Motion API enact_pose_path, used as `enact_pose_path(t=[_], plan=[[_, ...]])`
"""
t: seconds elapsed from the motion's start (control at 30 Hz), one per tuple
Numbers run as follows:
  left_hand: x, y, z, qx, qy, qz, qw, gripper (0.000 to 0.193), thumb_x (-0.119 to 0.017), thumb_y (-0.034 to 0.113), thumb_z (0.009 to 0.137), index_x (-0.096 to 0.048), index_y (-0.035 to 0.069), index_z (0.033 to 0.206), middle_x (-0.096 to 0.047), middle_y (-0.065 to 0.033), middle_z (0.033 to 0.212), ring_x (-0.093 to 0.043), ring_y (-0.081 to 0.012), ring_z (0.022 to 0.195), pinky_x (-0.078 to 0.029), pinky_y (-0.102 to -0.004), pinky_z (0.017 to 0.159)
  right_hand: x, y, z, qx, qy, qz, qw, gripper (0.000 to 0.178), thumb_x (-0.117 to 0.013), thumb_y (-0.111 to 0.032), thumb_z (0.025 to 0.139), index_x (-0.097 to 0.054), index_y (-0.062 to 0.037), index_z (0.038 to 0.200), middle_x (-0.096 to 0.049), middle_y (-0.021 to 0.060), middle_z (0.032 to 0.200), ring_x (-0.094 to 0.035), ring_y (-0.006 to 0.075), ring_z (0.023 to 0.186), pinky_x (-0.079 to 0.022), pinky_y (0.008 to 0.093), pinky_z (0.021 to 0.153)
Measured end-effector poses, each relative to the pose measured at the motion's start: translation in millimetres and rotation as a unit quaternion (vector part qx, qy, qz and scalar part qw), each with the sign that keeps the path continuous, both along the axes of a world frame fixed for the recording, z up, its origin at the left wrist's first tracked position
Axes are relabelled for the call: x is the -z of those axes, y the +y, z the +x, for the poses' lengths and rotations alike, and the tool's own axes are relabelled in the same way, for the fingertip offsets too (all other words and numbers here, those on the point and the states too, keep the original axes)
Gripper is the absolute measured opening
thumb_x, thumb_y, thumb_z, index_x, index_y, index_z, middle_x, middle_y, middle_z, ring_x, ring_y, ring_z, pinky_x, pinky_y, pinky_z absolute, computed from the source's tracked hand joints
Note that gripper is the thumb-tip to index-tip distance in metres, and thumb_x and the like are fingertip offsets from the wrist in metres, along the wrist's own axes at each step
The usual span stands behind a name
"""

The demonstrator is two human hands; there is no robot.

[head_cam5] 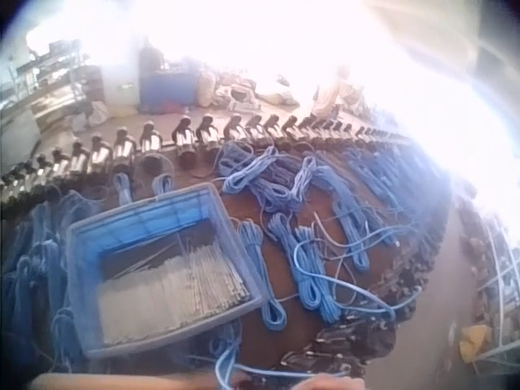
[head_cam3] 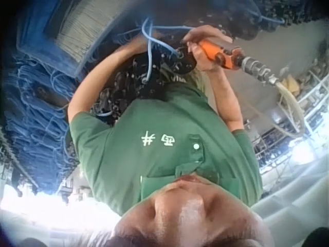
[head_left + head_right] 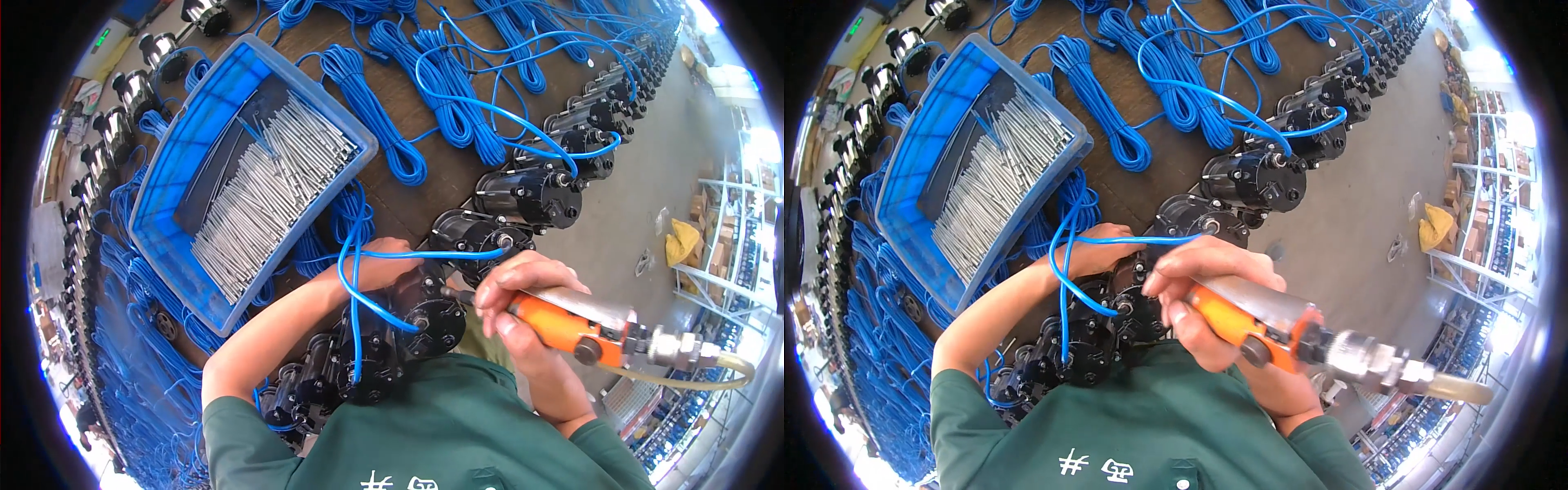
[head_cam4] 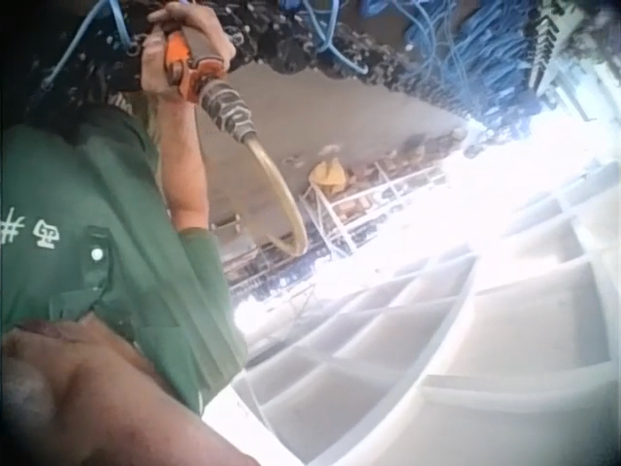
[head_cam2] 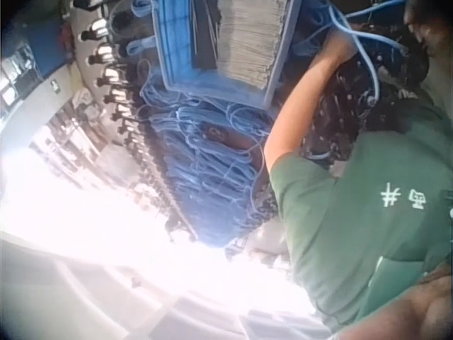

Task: The person assembles water pumps by inserting power cables and using a pneumatic tool to secure components in a factory setting.

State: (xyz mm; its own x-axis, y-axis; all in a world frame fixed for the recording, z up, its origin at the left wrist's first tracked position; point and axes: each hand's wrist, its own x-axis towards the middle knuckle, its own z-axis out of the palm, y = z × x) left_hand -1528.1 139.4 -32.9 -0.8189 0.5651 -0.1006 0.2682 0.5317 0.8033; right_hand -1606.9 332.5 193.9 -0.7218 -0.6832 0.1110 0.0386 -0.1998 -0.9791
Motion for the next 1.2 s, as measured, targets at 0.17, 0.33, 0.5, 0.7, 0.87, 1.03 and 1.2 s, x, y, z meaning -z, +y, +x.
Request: enact_pose_path(t=[0.17, 0.33, 0.5, 0.7, 0.87, 1.03, 1.2], plan=[[11, 4, 8, -0.041, 0.012, 0.039, 0.998, 0.012, -0.064, 0.016, 0.084, -0.064, 0.004, 0.084, -0.066, -0.0193, 0.071, -0.066, -0.0389, 0.068, -0.051, -0.0470, 0.058, 34, -21, 6, -0.043, 0.100, 0.037, 0.993, 0.021, -0.065, -0.001, 0.082, -0.063, 0.0048, 0.101, -0.066, 0.0193, 0.089, -0.063, 0.0149, 0.064, -0.056, 0.0259, 0.057], [15, 1, 14, -0.049, 0.023, 0.002, 0.999, 0.027, -0.061, 0.013, 0.084, -0.065, 0.007, 0.111, -0.067, -0.0208, 0.083, -0.067, -0.0394, 0.076, -0.052, -0.0454, 0.062, 47, -23, 13, -0.047, 0.126, 0.039, 0.990, 0.020, -0.068, -0.007, 0.081, -0.064, 0.0058, 0.095, -0.067, 0.0185, 0.081, -0.062, 0.0145, 0.060, -0.054, 0.0248, 0.053], [20, -13, 75, -0.202, -0.039, 0.075, 0.976, 0.036, -0.068, 0.007, 0.080, -0.069, 0.005, 0.116, -0.068, -0.0215, 0.100, -0.066, -0.0383, 0.096, -0.053, -0.0471, 0.079, 51, -25, 19, -0.048, 0.107, 0.015, 0.993, 0.032, -0.069, -0.011, 0.082, -0.059, 0.0065, 0.107, -0.065, 0.0187, 0.090, -0.060, 0.0141, 0.060, -0.053, 0.0252, 0.054], [14, -4, 103, -0.244, 0.024, 0.051, 0.968, 0.026, -0.073, 0.012, 0.080, -0.070, 0.008, 0.105, -0.069, -0.0159, 0.092, -0.066, -0.0365, 0.088, -0.054, -0.0463, 0.077, 14, -26, 38, 0.014, 0.043, -0.041, 0.998, 0.037, -0.068, -0.007, 0.084, -0.058, 0.0020, 0.118, -0.065, 0.0169, 0.095, -0.061, 0.0139, 0.064, -0.053, 0.0270, 0.057], [18, -3, 106, -0.245, 0.040, 0.072, 0.966, 0.022, -0.073, 0.013, 0.080, -0.073, 0.006, 0.101, -0.070, -0.0155, 0.090, -0.067, -0.0346, 0.088, -0.054, -0.0447, 0.078, -43, -14, 66, -0.045, 0.043, -0.027, 0.998, 0.034, -0.075, -0.010, 0.084, -0.061, -0.0059, 0.115, -0.064, 0.0128, 0.084, -0.063, 0.0184, 0.065, -0.055, 0.0296, 0.057], [22, -8, 105, -0.219, 0.041, 0.041, 0.974, 0.022, -0.071, 0.016, 0.083, -0.075, 0.005, 0.101, -0.070, -0.0151, 0.091, -0.067, -0.0335, 0.090, -0.054, -0.0432, 0.081, 7, -40, 77, -0.120, 0.156, 0.023, 0.980, 0.026, -0.067, 0.001, 0.078, -0.063, 0.0015, 0.104, -0.069, 0.0145, 0.084, -0.065, 0.0162, 0.061, -0.056, 0.0278, 0.056], [31, -2, 107, -0.205, 0.062, 0.011, 0.977, 0.031, -0.068, 0.013, 0.080, -0.073, 0.008, 0.109, -0.070, -0.0141, 0.092, -0.067, -0.0327, 0.090, -0.054, -0.0432, 0.082, 25, -53, 69, -0.179, 0.238, 0.013, 0.955, 0.018, -0.062, 0.006, 0.072, -0.066, 0.0024, 0.089, -0.069, 0.0126, 0.073, -0.068, 0.0184, 0.063, -0.057, 0.0278, 0.060]])
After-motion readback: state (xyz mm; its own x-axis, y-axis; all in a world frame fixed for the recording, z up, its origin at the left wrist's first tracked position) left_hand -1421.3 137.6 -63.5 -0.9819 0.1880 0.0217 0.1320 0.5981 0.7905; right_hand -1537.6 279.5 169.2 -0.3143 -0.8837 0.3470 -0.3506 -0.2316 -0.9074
